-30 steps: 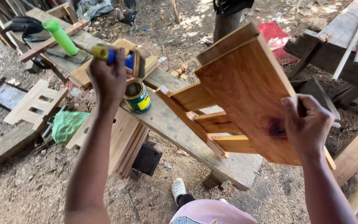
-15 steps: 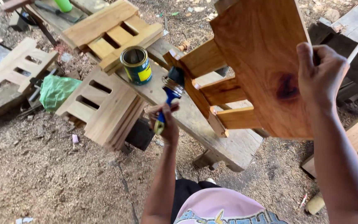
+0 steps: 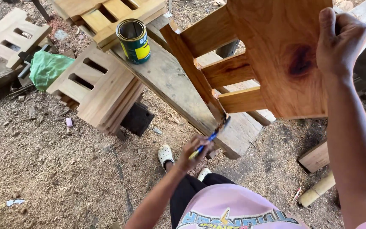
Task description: Applying a clear finish or paint to wooden furniture components using a brush.
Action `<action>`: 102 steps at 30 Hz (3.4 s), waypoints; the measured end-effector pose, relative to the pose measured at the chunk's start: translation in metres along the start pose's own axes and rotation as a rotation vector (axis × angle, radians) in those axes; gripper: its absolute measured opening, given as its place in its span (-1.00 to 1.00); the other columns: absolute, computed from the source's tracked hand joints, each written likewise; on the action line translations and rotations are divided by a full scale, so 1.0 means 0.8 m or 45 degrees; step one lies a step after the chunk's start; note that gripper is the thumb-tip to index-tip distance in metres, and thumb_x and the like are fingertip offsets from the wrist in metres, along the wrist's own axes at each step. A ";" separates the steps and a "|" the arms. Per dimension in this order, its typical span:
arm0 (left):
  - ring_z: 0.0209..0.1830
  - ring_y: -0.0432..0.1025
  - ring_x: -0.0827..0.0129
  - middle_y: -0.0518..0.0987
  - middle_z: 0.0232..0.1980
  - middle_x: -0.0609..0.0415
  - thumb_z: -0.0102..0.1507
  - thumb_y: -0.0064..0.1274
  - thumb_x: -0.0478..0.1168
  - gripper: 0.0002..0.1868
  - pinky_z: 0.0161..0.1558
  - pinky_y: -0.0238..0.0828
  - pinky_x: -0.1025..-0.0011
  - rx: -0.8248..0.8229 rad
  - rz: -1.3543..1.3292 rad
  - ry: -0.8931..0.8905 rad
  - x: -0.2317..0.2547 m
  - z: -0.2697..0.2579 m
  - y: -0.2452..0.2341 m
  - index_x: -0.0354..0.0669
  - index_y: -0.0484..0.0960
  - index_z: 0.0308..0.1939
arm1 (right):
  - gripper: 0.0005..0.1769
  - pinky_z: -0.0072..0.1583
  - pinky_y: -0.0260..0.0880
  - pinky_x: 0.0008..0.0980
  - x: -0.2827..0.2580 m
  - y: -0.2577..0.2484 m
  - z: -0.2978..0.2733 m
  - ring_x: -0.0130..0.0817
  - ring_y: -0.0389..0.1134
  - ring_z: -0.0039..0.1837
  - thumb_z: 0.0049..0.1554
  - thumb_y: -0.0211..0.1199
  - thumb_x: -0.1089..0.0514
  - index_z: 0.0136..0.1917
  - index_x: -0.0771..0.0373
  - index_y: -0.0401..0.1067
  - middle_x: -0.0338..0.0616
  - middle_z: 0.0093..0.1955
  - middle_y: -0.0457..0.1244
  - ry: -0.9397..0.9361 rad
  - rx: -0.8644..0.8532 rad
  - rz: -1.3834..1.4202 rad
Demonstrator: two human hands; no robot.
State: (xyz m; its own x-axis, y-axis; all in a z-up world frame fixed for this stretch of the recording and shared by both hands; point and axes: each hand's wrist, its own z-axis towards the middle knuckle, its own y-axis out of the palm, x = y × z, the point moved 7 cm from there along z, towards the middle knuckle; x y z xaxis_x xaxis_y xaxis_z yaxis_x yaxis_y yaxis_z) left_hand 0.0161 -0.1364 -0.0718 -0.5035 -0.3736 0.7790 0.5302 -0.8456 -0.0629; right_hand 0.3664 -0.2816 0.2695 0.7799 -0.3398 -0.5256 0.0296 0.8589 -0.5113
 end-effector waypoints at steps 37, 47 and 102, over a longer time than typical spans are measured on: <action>-0.09 0.60 0.17 0.55 -0.01 -0.11 0.43 0.07 -0.43 -0.82 -0.24 0.74 0.39 0.183 0.399 0.434 0.116 0.079 -0.036 -0.13 0.50 0.06 | -0.24 -0.24 -0.22 -0.34 0.110 -0.029 -0.034 -0.56 -0.14 -0.32 0.57 0.08 -0.13 -0.38 0.24 0.00 -0.35 -0.44 -0.08 0.016 0.035 0.086; -0.11 0.62 0.20 0.60 -0.04 -0.18 0.28 0.22 -0.52 -0.77 -0.27 0.74 0.56 -0.066 0.529 0.349 0.022 0.090 -0.050 -0.25 0.58 -0.04 | -0.24 -0.24 -0.26 -0.34 0.127 -0.025 -0.025 -0.56 -0.14 -0.30 0.59 0.07 -0.13 -0.37 0.25 -0.01 -0.34 -0.43 -0.07 -0.022 0.001 0.105; -0.18 0.63 0.27 0.65 -0.06 0.04 0.31 0.22 -0.35 -0.86 -0.38 0.64 0.41 -0.613 1.024 0.485 0.148 0.219 -0.015 -0.25 0.61 -0.08 | -0.41 -0.27 0.34 -0.18 -0.180 0.044 -0.049 -0.26 0.36 -0.35 0.33 0.24 -0.36 -0.14 0.22 0.44 -0.14 -0.31 0.34 -0.004 0.048 -0.229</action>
State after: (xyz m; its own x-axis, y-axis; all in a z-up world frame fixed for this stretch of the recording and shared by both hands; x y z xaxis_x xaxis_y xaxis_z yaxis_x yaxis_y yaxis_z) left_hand 0.0694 -0.1040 0.1305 -0.3469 -0.9259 0.1493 0.5185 -0.3220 -0.7921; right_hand 0.2305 -0.2174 0.3005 0.7616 -0.4885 -0.4259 0.1924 0.7980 -0.5711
